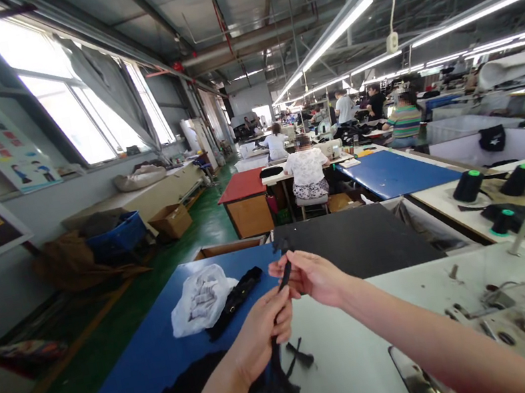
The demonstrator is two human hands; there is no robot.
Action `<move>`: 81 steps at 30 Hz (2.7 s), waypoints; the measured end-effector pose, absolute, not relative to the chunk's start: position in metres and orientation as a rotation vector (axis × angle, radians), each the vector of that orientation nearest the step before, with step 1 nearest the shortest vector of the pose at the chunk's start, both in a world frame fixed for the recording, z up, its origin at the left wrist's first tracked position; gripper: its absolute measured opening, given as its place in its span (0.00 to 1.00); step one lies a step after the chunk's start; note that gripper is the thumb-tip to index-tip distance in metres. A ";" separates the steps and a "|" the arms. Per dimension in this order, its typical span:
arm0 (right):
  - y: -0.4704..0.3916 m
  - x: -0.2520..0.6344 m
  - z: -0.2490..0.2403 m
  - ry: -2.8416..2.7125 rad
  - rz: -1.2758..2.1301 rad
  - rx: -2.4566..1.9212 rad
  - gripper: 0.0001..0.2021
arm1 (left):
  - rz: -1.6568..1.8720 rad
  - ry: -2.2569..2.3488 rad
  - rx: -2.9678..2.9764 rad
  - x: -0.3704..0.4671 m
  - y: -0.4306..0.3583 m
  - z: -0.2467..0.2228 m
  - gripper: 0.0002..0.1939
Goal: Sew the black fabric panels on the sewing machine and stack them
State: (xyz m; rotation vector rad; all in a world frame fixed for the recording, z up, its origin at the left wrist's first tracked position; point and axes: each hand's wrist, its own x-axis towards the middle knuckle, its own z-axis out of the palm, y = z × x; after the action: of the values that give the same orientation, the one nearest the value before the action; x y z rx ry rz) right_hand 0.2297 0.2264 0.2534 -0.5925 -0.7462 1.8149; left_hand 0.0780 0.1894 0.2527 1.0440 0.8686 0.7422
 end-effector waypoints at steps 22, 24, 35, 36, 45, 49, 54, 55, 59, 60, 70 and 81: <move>0.187 0.245 0.267 -1.303 2.249 -1.048 0.02 | 0.431 1.185 2.234 0.056 0.211 0.331 0.08; 0.186 0.247 0.266 -1.234 2.404 -0.982 0.03 | 0.439 1.157 2.193 0.059 0.210 0.327 0.08; 0.177 0.237 0.247 -1.160 2.153 -1.028 0.20 | 0.806 1.263 2.177 0.062 0.206 0.300 0.10; 0.179 0.236 0.244 -1.147 2.076 -1.045 0.21 | 0.868 1.301 2.159 0.058 0.201 0.297 0.11; 0.191 0.231 0.241 -1.216 1.880 -1.077 0.21 | 0.404 1.357 2.554 0.054 0.169 0.268 0.17; 0.197 0.231 0.235 -1.206 1.925 -1.082 0.16 | 0.092 1.390 2.835 0.056 0.172 0.278 0.15; 0.202 0.230 0.229 -1.061 1.856 -0.910 0.18 | 0.380 1.446 2.454 0.066 0.171 0.280 0.14; 0.202 0.230 0.229 -1.029 1.836 -0.878 0.18 | 0.483 1.446 2.296 0.069 0.170 0.277 0.14; 0.202 0.232 0.232 -0.916 1.834 -0.852 0.20 | 0.694 1.352 1.589 0.077 0.164 0.259 0.17; 0.201 0.233 0.233 -0.897 1.847 -0.859 0.20 | 0.708 1.302 1.437 0.077 0.162 0.255 0.17; 0.197 0.230 0.238 -0.930 1.974 -0.707 0.20 | 0.909 1.051 0.957 0.066 0.151 0.255 0.17; 0.192 0.231 0.246 -1.087 1.836 -0.737 0.13 | 0.924 1.116 1.181 0.070 0.154 0.261 0.13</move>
State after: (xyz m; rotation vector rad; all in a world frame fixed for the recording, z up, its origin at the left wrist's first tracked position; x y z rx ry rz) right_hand 0.2311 0.1919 0.2464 -0.7373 -1.0866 1.8364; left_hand 0.0696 0.1538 0.2612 1.1812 1.1159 0.9243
